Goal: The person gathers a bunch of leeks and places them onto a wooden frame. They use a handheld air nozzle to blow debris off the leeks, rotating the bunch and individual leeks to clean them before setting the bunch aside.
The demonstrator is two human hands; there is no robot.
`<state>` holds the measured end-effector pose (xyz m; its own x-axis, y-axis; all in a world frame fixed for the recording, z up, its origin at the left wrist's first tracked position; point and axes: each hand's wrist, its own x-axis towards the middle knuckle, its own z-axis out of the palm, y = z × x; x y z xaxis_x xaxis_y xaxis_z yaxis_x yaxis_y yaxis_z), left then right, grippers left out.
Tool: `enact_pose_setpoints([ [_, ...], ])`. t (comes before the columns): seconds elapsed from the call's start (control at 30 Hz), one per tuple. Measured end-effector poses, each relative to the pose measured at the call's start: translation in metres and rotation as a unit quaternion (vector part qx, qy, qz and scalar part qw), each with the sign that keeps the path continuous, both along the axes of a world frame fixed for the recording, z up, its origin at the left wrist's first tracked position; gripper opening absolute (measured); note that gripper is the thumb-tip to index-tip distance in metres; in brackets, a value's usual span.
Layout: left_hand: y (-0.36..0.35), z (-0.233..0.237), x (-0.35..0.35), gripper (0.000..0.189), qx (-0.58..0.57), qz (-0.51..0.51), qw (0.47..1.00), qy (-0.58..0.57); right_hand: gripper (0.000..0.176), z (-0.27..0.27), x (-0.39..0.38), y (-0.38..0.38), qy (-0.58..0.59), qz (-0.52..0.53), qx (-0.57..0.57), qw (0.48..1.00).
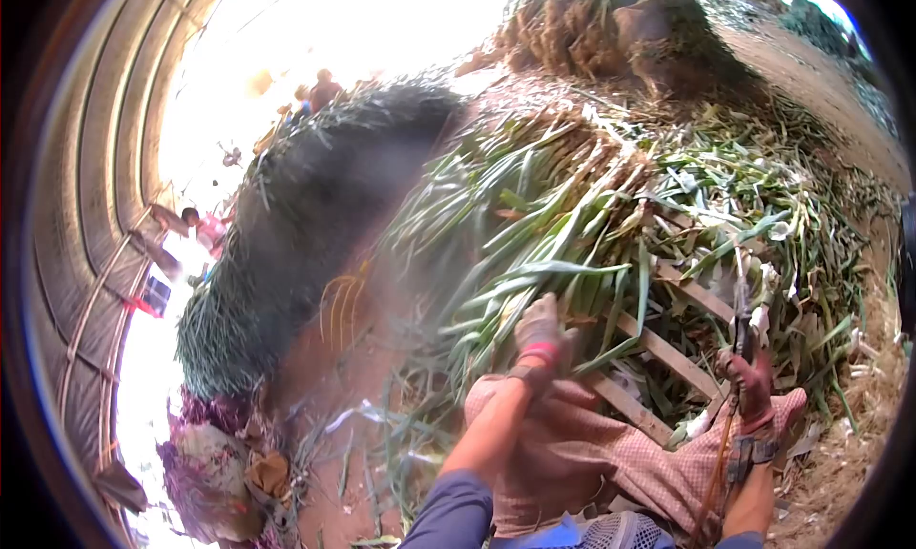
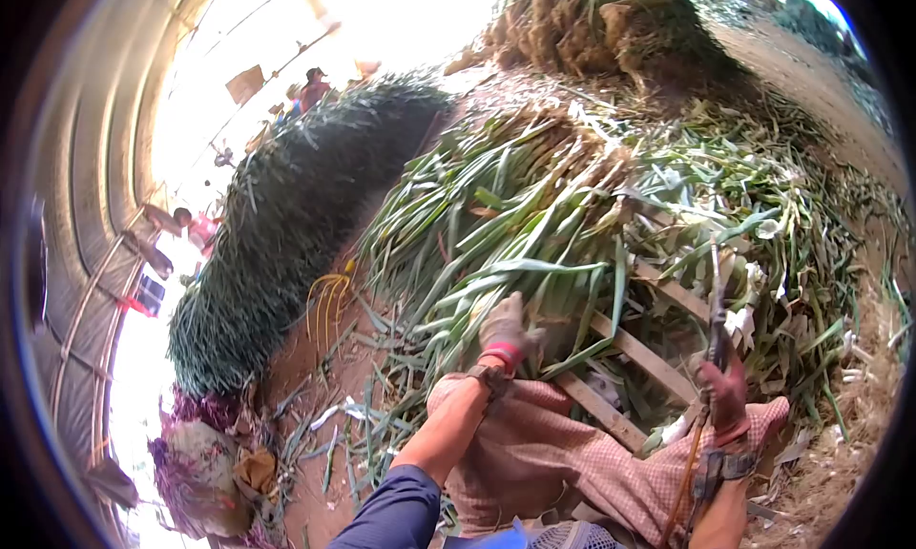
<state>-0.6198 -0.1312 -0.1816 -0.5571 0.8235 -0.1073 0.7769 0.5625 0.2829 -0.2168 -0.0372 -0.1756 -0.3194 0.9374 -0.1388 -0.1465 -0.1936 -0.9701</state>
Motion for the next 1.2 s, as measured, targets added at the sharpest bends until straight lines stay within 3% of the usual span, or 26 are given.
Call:
enact_pose_setpoints([
  [0.13,0.025,-0.055,-0.012,0.126,-0.096,0.075,0.992,0.045,0.036,0.019,0.002,-0.005,-0.029,0.035,0.015,0.999],
  [0.23,0.051,-0.073,-0.005,0.145,-0.137,0.135,0.980,0.052,0.043,0.044,0.001,-0.009,-0.035,0.013,-0.027,0.999],
  [0.3,0.062,-0.084,-0.013,0.151,-0.128,0.132,0.983,0.002,0.044,0.046,0.009,-0.005,-0.027,0.022,-0.047,0.998],
  [0.37,0.070,-0.089,-0.007,0.151,-0.135,0.139,0.980,0.054,0.045,0.048,0.012,-0.004,-0.039,0.019,-0.057,0.997],
  [0.4,0.074,-0.079,-0.005,0.151,-0.137,0.137,0.980,0.056,0.056,0.038,0.016,-0.004,-0.015,0.015,-0.054,0.998],
  [0.5,0.091,-0.062,-0.011,0.141,-0.203,0.113,0.972,-0.015,0.071,0.037,0.019,-0.010,0.001,-0.005,-0.075,0.997],
  [0.57,0.097,-0.065,-0.024,0.124,-0.284,0.102,0.949,-0.092,0.081,0.029,0.027,-0.010,-0.015,0.002,-0.083,0.996],
  [0.67,0.087,-0.101,-0.036,0.103,-0.154,0.081,0.982,0.072,0.078,0.014,0.038,-0.014,-0.025,0.055,-0.020,0.998],
  [0.7,0.087,-0.102,-0.039,0.075,-0.128,0.074,0.988,0.042,0.075,0.031,0.039,-0.014,-0.102,0.068,0.010,0.992],
  [0.73,0.086,-0.083,-0.026,0.068,-0.124,0.065,0.990,0.031,0.075,0.024,0.041,-0.017,-0.103,0.050,0.004,0.993],
  [0.77,0.084,-0.066,-0.009,0.068,-0.089,0.051,0.995,0.020,0.074,0.021,0.044,-0.019,-0.103,0.052,0.025,0.993],
  [0.83,0.087,-0.049,0.022,0.066,-0.137,0.048,0.989,-0.016,0.074,0.036,0.046,-0.020,-0.111,0.074,0.008,0.991],
  [0.97,0.080,-0.055,0.074,0.059,-0.170,0.024,0.983,-0.065,0.079,0.049,0.043,-0.021,-0.114,0.078,-0.025,0.990],
  [1.07,0.058,-0.069,0.111,0.059,-0.167,-0.001,0.985,-0.040,0.085,0.048,0.042,-0.020,-0.141,0.085,0.008,0.986],
  [1.2,0.009,-0.061,0.152,0.069,-0.182,-0.063,0.980,-0.053,0.087,0.043,0.048,-0.019,-0.200,0.099,0.035,0.974],
])
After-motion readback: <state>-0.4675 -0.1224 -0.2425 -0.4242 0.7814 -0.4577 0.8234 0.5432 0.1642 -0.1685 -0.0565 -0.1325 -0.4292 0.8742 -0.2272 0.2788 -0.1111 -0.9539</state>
